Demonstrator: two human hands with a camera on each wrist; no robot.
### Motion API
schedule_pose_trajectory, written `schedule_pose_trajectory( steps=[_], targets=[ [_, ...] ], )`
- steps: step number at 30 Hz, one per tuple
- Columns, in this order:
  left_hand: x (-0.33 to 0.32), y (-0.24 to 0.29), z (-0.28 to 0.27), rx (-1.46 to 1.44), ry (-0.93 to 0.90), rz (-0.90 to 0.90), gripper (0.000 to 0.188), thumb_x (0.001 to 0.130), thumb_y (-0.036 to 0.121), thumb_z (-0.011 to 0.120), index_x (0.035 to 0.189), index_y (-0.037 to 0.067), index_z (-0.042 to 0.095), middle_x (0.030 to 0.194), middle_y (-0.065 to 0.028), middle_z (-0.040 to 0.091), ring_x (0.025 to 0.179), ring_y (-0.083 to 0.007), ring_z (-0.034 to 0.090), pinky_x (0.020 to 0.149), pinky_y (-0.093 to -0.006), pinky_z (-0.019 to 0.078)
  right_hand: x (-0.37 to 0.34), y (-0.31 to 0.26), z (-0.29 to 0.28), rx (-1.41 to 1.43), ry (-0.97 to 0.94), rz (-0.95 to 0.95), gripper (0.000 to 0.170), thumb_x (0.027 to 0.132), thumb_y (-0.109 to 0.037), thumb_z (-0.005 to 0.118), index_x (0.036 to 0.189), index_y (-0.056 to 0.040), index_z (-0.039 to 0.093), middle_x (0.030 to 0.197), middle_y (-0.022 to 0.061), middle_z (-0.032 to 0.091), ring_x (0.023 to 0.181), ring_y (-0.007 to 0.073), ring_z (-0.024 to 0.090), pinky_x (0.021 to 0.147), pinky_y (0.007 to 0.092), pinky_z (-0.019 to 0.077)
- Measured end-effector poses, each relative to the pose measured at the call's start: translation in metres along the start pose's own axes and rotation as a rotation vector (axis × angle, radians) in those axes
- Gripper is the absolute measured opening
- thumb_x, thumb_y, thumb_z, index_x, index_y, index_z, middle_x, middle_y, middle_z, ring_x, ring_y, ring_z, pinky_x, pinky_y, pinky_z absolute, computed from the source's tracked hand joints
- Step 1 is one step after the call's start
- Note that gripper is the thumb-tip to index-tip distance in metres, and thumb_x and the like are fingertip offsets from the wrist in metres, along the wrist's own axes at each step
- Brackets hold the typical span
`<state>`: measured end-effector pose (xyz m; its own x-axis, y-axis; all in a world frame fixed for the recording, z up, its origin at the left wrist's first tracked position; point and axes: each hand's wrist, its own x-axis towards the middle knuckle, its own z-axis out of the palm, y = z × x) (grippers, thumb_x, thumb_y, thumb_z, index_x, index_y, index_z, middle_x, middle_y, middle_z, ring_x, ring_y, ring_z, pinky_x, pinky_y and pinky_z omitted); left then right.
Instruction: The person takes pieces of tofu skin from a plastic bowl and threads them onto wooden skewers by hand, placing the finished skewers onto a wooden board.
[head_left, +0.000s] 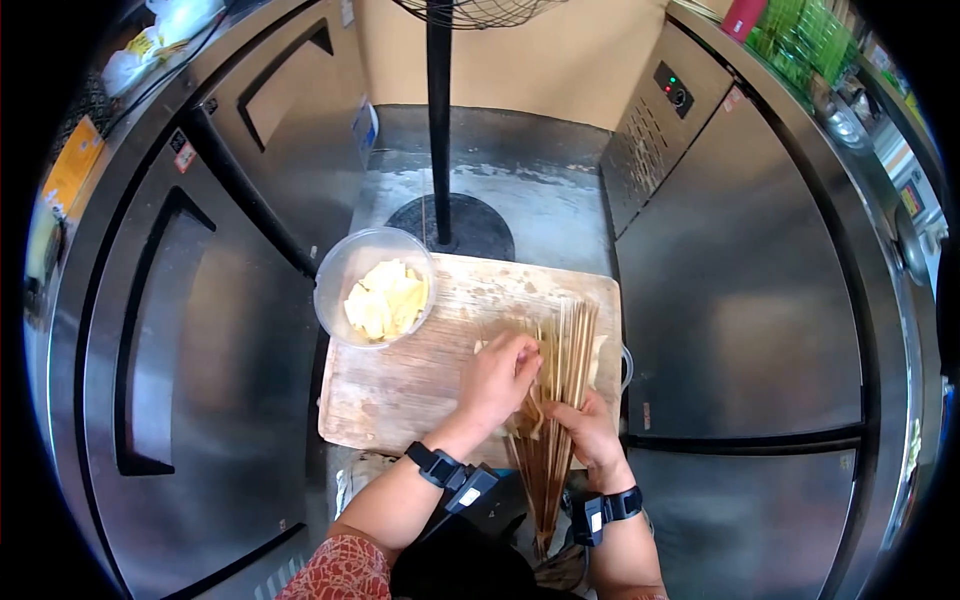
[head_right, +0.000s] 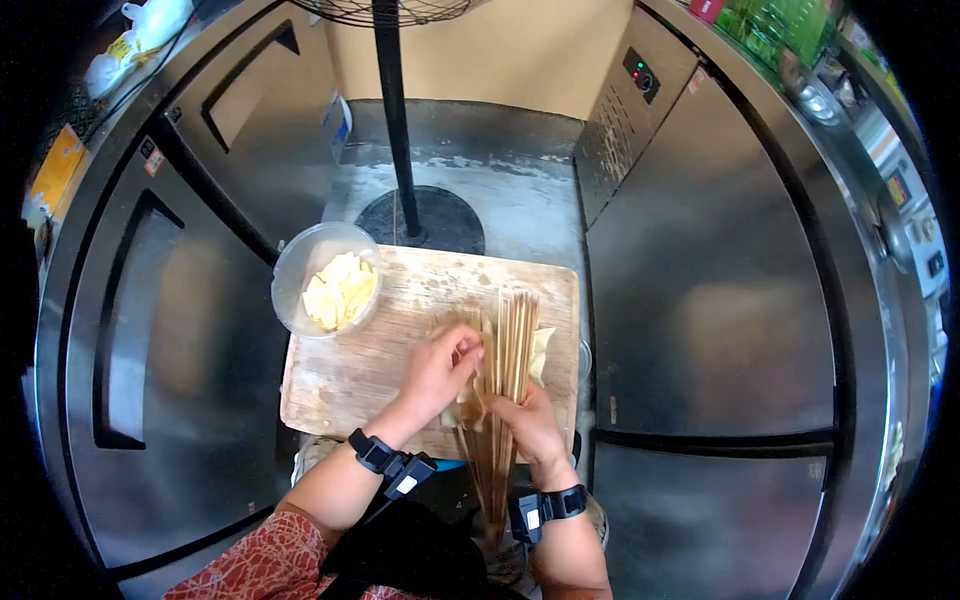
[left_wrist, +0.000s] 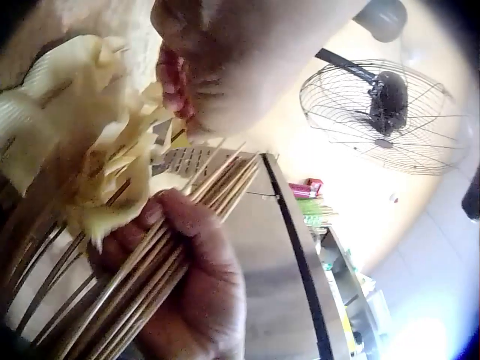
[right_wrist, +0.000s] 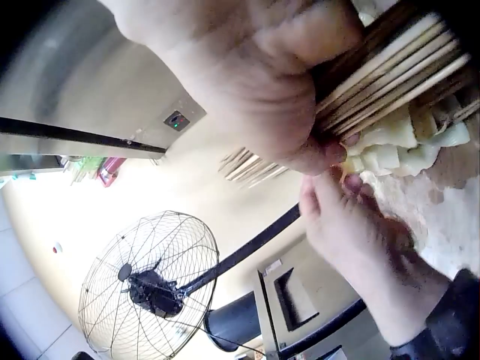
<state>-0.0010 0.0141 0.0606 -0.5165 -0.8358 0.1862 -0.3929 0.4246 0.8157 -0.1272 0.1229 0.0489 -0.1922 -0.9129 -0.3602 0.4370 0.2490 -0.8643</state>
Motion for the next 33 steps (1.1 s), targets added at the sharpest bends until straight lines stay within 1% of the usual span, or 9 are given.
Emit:
schedule_pose_trajectory(
  steps=[4, 6, 8, 11, 15, 18, 25, 28, 33],
  targets=[
    [0.01, 0.012, -0.063, 0.068, 0.314, 0.118, 0.005, 0.083, 0.009, 0.058, 0.084, 0.004, 0.059, 0.081, -0.0102, 0.06, 0.072, -0.0211, 0.062, 0.06, -0.0311, 0.0485, -0.002, -0.005, 0.003, 0.043, 0.042, 0.025, 0.025, 0.079, 0.005, 0.061, 0.104, -0.0001, 0.057, 0.089, 0.004, 0.063, 0.073, 0.0114, 0.06, 0.067, 0.0248, 0.0509],
    [0.018, -0.001, -0.098, 0.213, 0.452, 0.01, 0.006, 0.083, 0.01, 0.059, 0.083, 0.004, 0.06, 0.08, -0.011, 0.06, 0.074, -0.0245, 0.061, 0.065, -0.0333, 0.049, -0.004, -0.009, 0.006, 0.025, 0.032, 0.019, 0.025, 0.078, 0.005, 0.062, 0.102, -0.0004, 0.058, 0.087, 0.0034, 0.063, 0.072, 0.011, 0.06, 0.065, 0.0246, 0.0507],
    [0.021, -0.026, -0.12, 0.473, 0.459, -0.085, 0.01, 0.081, 0.011, 0.06, 0.09, 0.005, 0.062, 0.085, -0.011, 0.062, 0.082, -0.0284, 0.06, 0.073, -0.0368, 0.0484, -0.005, -0.012, 0.008, -0.01, 0.067, 0.04, 0.023, 0.077, 0.005, 0.065, 0.099, -0.0015, 0.059, 0.083, 0.0018, 0.063, 0.069, 0.0102, 0.06, 0.064, 0.0238, 0.0501],
    [0.02, -0.037, -0.13, 0.621, 0.103, -0.415, 0.021, 0.081, 0.014, 0.061, 0.101, 0.008, 0.063, 0.099, -0.0109, 0.062, 0.092, -0.0309, 0.059, 0.082, -0.0392, 0.0461, -0.006, -0.014, 0.01, -0.003, 0.093, 0.058, 0.022, 0.077, 0.004, 0.066, 0.097, -0.0022, 0.06, 0.081, 0.0015, 0.063, 0.067, 0.0101, 0.059, 0.063, 0.0237, 0.0497],
    [0.024, -0.052, -0.119, 0.376, 0.097, -0.193, 0.039, 0.08, 0.014, 0.061, 0.119, 0.012, 0.056, 0.12, -0.0126, 0.056, 0.111, -0.028, 0.052, 0.097, -0.0345, 0.0387, -0.004, -0.01, 0.008, 0.029, 0.075, 0.067, 0.023, 0.077, 0.002, 0.067, 0.098, -0.0025, 0.06, 0.082, 0.0025, 0.064, 0.069, 0.0106, 0.06, 0.062, 0.0236, 0.0493],
    [0.027, -0.065, -0.11, 0.477, -0.05, -0.142, 0.043, 0.08, 0.016, 0.061, 0.121, 0.014, 0.053, 0.119, -0.0109, 0.056, 0.109, -0.0298, 0.052, 0.093, -0.0361, 0.0413, -0.002, -0.005, 0.003, 0.017, 0.042, 0.059, 0.023, 0.078, 0.001, 0.066, 0.1, -0.0024, 0.06, 0.086, 0.0029, 0.064, 0.073, 0.0105, 0.06, 0.065, 0.024, 0.0492],
    [0.031, -0.067, -0.109, 0.444, 0.128, -0.328, 0.015, 0.078, 0.017, 0.063, 0.091, 0.012, 0.069, 0.085, -0.014, 0.066, 0.083, -0.0305, 0.062, 0.078, -0.0382, 0.0477, -0.005, -0.011, 0.008, 0.004, 0.035, 0.045, 0.026, 0.078, -0.001, 0.066, 0.103, -0.002, 0.06, 0.09, 0.003, 0.065, 0.077, 0.0102, 0.06, 0.068, 0.0245, 0.0491],
    [0.034, -0.051, -0.115, 0.521, 0.086, -0.426, 0.015, 0.078, 0.02, 0.065, 0.09, 0.011, 0.068, 0.084, -0.0143, 0.065, 0.08, -0.0306, 0.062, 0.075, -0.0386, 0.0476, -0.005, -0.011, 0.008, -0.004, 0.036, 0.047, 0.025, 0.078, -0.001, 0.066, 0.103, -0.0021, 0.06, 0.09, 0.0029, 0.065, 0.077, 0.0102, 0.06, 0.068, 0.0245, 0.0491],
    [0.034, -0.049, -0.117, 0.368, 0.339, -0.425, 0.021, 0.079, 0.027, 0.066, 0.085, 0.007, 0.066, 0.073, -0.016, 0.063, 0.071, -0.0309, 0.061, 0.068, -0.0368, 0.0467, -0.004, -0.006, 0.005, -0.024, 0.041, 0.038, 0.025, 0.078, -0.001, 0.066, 0.102, -0.0022, 0.06, 0.09, 0.0026, 0.065, 0.076, 0.0101, 0.06, 0.067, 0.0241, 0.049]
  ],
)
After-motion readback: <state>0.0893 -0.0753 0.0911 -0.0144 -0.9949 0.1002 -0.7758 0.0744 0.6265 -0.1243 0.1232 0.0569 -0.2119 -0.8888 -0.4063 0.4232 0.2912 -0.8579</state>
